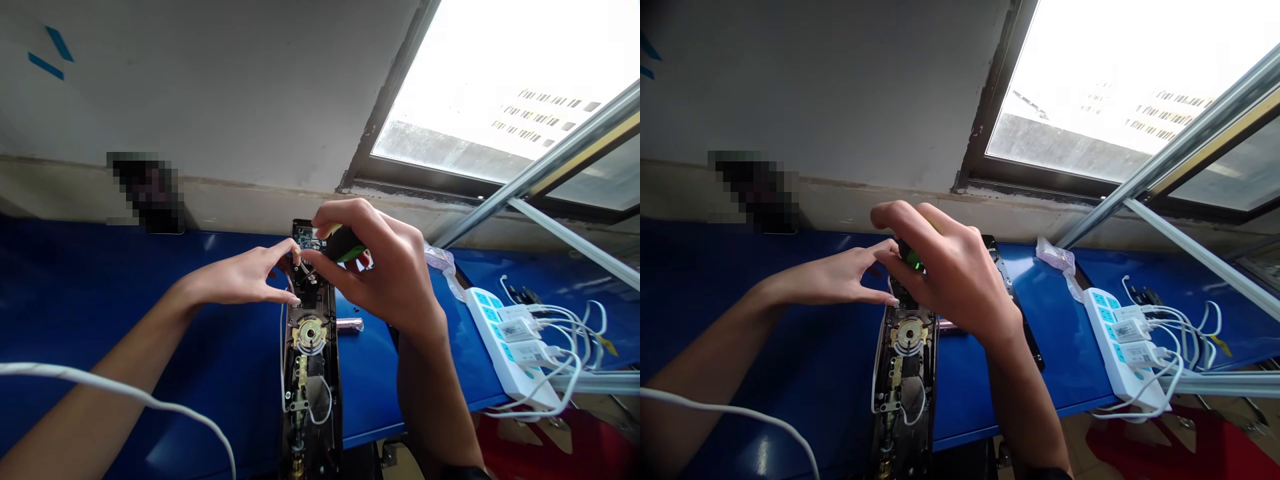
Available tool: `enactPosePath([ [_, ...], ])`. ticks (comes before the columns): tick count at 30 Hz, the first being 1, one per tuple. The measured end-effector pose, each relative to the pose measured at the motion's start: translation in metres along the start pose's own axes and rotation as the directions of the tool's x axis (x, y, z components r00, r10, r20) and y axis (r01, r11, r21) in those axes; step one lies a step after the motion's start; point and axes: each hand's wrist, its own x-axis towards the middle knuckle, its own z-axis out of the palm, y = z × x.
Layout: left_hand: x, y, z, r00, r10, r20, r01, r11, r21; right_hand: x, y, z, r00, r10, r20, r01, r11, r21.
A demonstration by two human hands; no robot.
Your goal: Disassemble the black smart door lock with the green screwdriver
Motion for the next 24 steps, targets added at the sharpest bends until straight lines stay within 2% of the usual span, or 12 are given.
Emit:
enactPosePath([
  [6, -0.0004, 0.0003, -0.0006, 1.0, -0.001, -0.004, 0.001, 1.0, -0.011, 0.0003, -0.0023, -0.0021, 0.996, 0.063, 0.065, -0.067, 0.995, 0.067],
  [12, -0.0005, 0.0001, -0.0014, 1.0, 0.006, 0.008, -0.006, 0.999, 0.041, -0.0009, 0.0026, 0.0009, 1.0, -0.009, 0.002, 0.009, 0.999, 0.046],
  [18, -0.0012, 0.0026, -0.0017, 1.0, -0.008, 0.012, 0.008, 1.0, 0.008, -0.0003, -0.0011, -0.0002, 0.999, 0.038, 0.039, -0.043, 0.991, 0.13],
  [24, -0.0015, 0.0019, -0.002, 1.0, 0.014, 0.007, -0.014, 0.998, 0.061, -0.0013, 0.0032, 0.0031, 1.0, -0.013, -0.018, 0.014, 0.999, 0.053],
])
